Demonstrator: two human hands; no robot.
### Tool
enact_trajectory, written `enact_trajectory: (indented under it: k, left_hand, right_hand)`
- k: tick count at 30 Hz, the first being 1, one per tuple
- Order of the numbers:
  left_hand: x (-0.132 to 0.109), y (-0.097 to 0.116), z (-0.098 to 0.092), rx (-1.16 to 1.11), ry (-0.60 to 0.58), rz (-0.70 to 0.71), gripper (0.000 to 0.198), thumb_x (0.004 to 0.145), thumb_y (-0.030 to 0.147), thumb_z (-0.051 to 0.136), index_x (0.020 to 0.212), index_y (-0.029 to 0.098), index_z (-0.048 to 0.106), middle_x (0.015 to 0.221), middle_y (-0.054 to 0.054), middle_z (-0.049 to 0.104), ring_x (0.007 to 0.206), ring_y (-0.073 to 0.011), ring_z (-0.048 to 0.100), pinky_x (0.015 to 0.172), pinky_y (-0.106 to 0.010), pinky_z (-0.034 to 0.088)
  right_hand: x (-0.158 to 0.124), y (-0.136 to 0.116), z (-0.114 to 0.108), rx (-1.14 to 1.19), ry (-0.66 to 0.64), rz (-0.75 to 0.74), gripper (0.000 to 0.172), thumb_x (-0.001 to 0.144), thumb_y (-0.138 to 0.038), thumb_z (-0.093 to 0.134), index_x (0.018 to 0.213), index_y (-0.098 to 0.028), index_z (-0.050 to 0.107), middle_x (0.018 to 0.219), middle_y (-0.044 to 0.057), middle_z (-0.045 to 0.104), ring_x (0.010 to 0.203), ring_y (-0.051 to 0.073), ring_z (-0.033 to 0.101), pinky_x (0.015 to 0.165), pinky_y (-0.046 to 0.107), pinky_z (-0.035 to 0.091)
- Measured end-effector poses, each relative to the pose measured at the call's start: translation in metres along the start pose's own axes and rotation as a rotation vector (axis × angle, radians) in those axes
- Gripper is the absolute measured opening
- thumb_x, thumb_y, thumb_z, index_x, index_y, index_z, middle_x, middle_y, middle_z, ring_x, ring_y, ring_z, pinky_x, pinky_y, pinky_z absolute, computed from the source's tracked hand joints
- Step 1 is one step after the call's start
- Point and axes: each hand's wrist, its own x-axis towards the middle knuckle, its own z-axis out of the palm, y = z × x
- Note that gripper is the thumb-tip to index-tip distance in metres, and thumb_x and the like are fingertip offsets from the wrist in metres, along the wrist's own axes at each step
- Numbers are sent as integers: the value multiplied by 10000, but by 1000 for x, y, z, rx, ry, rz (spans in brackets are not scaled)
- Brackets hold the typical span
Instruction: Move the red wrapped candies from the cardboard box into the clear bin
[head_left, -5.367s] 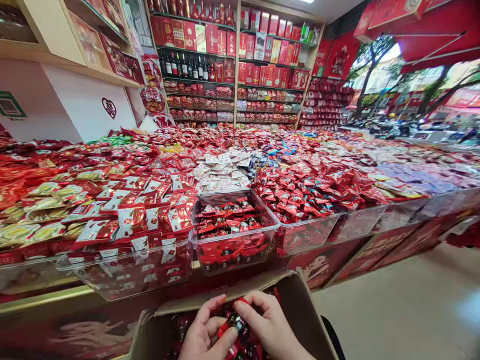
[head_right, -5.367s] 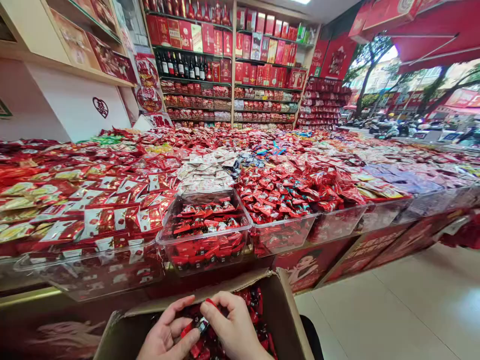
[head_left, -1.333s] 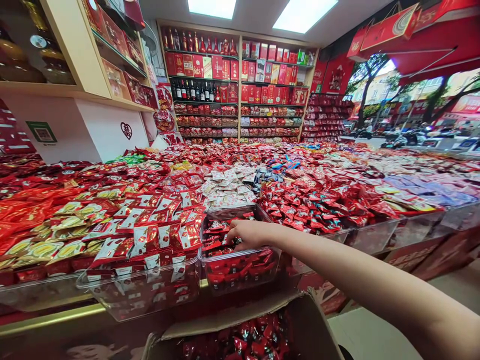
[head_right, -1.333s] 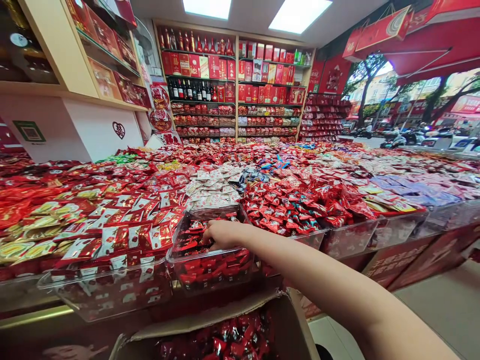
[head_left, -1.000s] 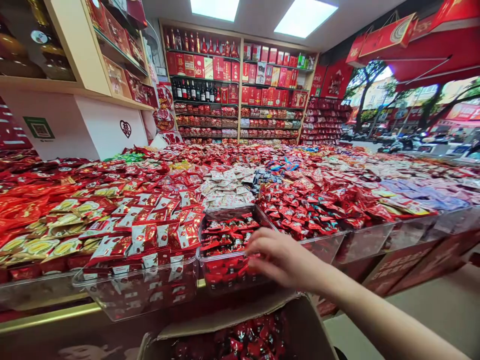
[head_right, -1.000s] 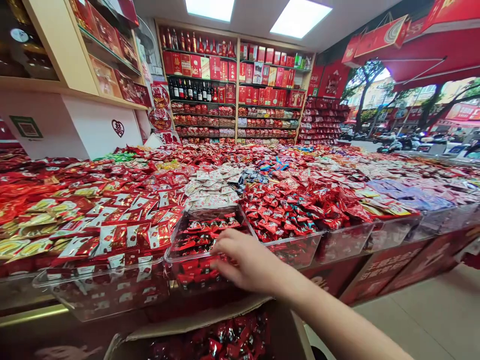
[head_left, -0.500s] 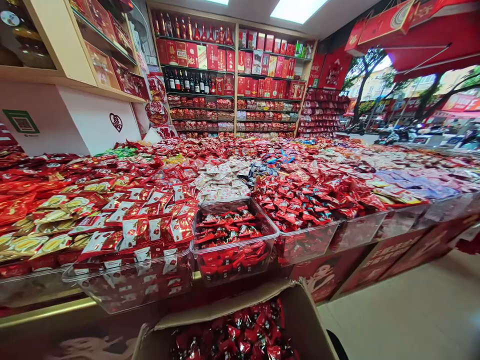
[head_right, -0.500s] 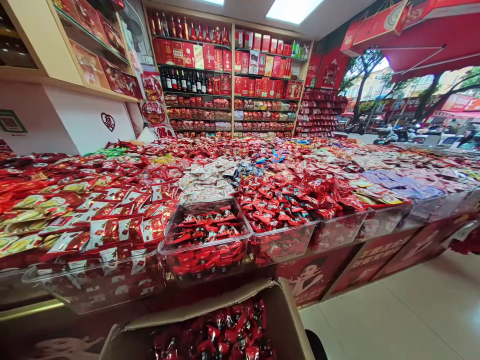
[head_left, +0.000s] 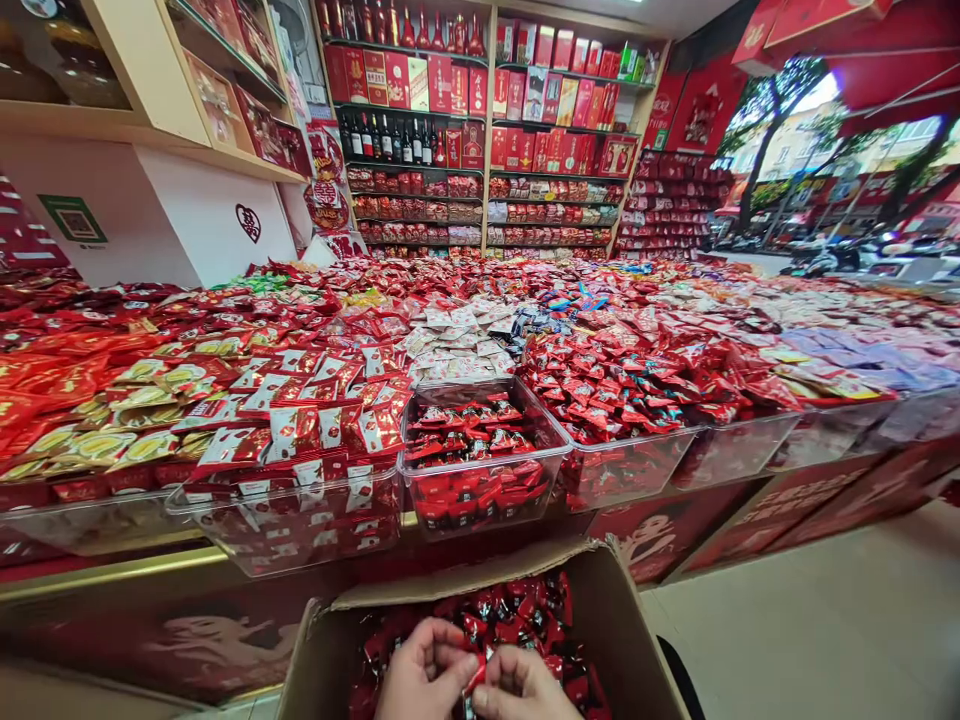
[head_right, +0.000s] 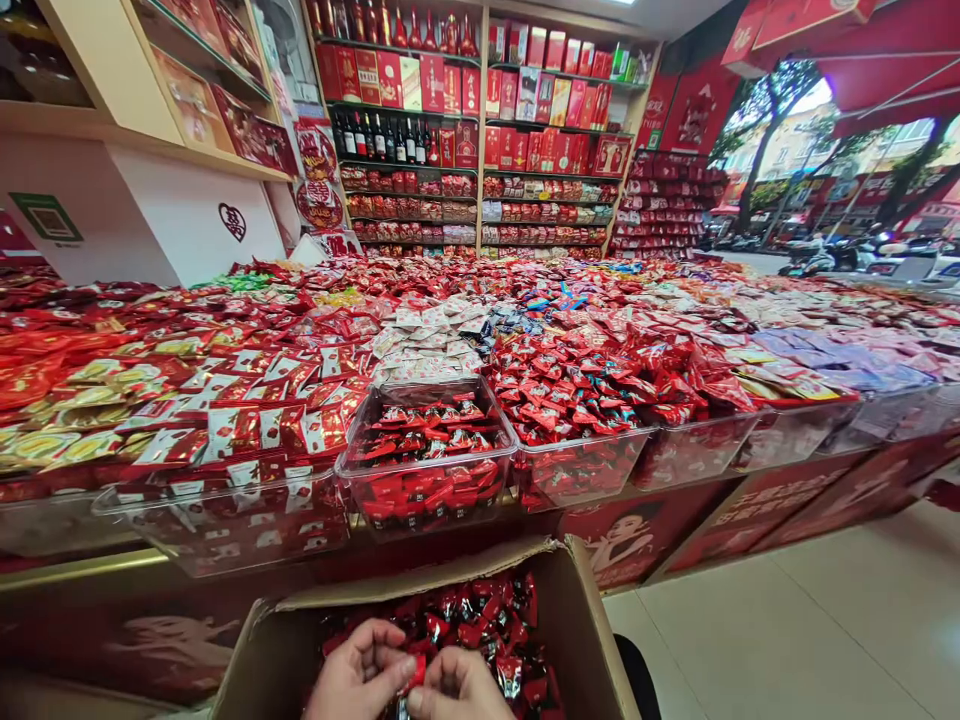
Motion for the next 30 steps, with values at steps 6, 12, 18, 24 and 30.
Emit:
enact_trajectory:
  k: [6,12,18,24,30]
  left_hand:
    - [-12,27,22,-259,82,44,425,515,382,735,848,174,572,762,-12,682,743,-160,621,695,-250,483]
    - [-28,57,28,-322,20,0,347,536,300,744,829,141,650,803,-59,708,785,-197,627,746,-290,481]
    - [-30,65,19,-344,-9,-21,348,570,286,731,873,142,638,815,-62,704,807,-196,621,777,-308,465]
    - [-33,58,22,-296,41,43,312,543,286,745,798,139,642,728,-33,691,692,-144,596,663,-239,474]
    - [-34,51,27,-322,15,61,365,524,323,753,826,172,613,710,-11,674,695,-132,581,667,-223,472]
  right_hand:
    - [-5,-56,14,-19,251,-220,371,641,-467,629,585,-136,471,439,-74,394,415,37,291,422,181,222]
    - [-13,-80,26,83,273,-247,292,650,-403,652,654,-132,543,552,-34,495,516,67,393,522,198,319]
    - [-17,-84,31,201,223,-194,268,621,-368,685,661,-132,565,589,-18,540,543,74,436,554,206,353]
    - [-19,-79,31,184,220,-263,298,622,-399,674,763,-153,582,639,-19,536,548,76,442,532,203,364]
    - [-21,-72,23,86,190,-216,281,673,-414,627,657,-158,512,564,-36,471,508,72,399,499,195,343]
